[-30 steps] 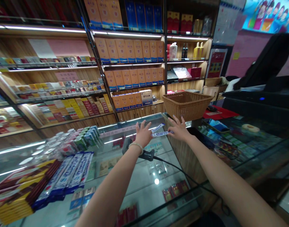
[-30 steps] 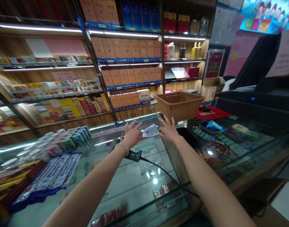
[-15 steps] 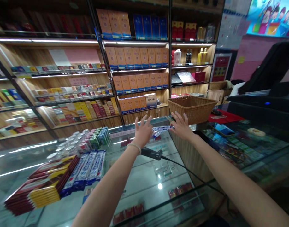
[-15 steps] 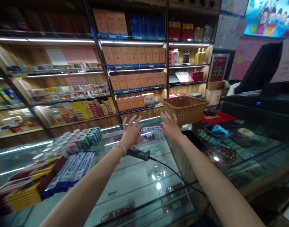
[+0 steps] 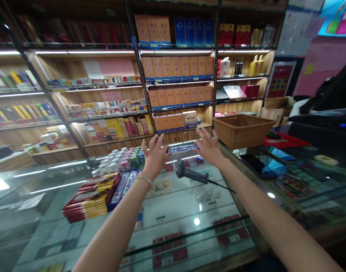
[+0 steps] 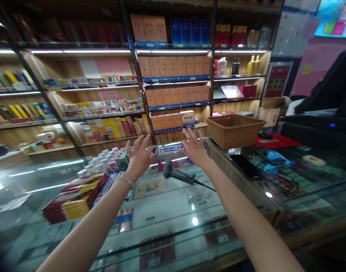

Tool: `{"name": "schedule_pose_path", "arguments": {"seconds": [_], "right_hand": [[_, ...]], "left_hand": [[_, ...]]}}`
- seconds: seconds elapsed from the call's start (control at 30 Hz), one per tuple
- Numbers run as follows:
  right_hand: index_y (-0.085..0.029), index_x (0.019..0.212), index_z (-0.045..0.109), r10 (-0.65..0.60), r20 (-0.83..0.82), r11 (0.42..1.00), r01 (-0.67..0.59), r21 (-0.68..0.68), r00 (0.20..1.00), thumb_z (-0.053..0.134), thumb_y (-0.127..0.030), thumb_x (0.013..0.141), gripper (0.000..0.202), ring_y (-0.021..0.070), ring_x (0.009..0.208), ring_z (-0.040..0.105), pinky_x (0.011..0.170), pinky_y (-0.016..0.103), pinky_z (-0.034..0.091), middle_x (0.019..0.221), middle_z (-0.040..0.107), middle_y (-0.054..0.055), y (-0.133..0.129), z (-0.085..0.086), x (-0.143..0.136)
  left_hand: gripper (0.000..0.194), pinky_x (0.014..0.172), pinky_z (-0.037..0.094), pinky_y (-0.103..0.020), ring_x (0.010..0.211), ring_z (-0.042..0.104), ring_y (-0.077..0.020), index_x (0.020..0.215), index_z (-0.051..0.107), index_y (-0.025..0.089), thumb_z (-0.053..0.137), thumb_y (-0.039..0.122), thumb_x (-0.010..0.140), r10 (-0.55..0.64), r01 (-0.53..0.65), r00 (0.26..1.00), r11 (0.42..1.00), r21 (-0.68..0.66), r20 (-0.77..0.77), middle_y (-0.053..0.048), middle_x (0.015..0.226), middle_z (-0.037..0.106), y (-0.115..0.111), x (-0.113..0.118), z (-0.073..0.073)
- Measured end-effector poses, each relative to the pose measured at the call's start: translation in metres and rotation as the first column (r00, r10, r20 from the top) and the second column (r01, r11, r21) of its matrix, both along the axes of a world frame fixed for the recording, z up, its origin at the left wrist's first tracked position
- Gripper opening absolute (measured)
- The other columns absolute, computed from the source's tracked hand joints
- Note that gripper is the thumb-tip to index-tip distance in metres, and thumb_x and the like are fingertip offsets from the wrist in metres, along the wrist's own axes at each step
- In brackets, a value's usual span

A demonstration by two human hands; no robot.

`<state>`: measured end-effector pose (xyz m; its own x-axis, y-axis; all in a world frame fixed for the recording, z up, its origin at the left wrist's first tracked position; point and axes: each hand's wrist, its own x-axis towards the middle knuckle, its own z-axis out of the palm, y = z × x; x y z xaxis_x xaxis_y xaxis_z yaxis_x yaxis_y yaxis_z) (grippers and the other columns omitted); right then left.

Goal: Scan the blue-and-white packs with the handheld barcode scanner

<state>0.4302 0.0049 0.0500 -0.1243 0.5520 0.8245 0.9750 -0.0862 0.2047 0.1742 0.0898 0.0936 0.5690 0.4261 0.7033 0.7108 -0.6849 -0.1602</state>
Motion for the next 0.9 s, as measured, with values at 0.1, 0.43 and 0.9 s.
{"name": "schedule_pose_path", "arguments": {"seconds": [0.1,0.43,0.9], "right_hand": [[-0.021,0.104,0.067,0.035,0.015,0.998,-0.035,0.051,0.999,0.059,-0.035,0.097,0.018,0.0331,0.156,0.030,0.127,0.065,0.010,0.166,0.038,0.017,0.007,-0.006,-0.021],[-0.022,0.102,0.066,0.049,0.018,0.997,-0.050,0.061,0.999,0.058,-0.040,0.100,0.021,0.0321,0.154,0.033,0.127,0.063,0.009,0.164,0.042,0.017,0.022,-0.025,-0.052],[-0.020,0.114,0.066,0.059,0.078,0.996,-0.064,0.067,0.995,0.054,-0.047,0.101,0.033,0.0311,0.153,0.033,0.127,0.057,0.007,0.163,0.042,0.020,0.005,-0.032,-0.056]], "left_hand": [[0.019,0.124,0.007,-0.073,0.153,0.036,-0.0380,0.108,0.076,0.028,0.072,0.027,0.089,0.003,-0.005,0.999,1.000,0.029,0.053,-0.009,0.163,0.046,0.004,-0.024,-0.013],[0.018,0.124,0.008,-0.071,0.149,0.042,-0.0365,0.109,0.073,0.029,0.069,0.029,0.092,-0.028,0.016,0.991,0.995,0.095,0.128,-0.008,0.162,0.048,0.018,-0.059,-0.050],[0.019,0.125,0.004,-0.069,0.151,0.040,-0.0354,0.112,0.070,0.025,0.061,0.026,0.096,-0.049,0.045,0.994,0.998,0.046,0.093,-0.012,0.165,0.043,0.002,-0.062,-0.050]]}}
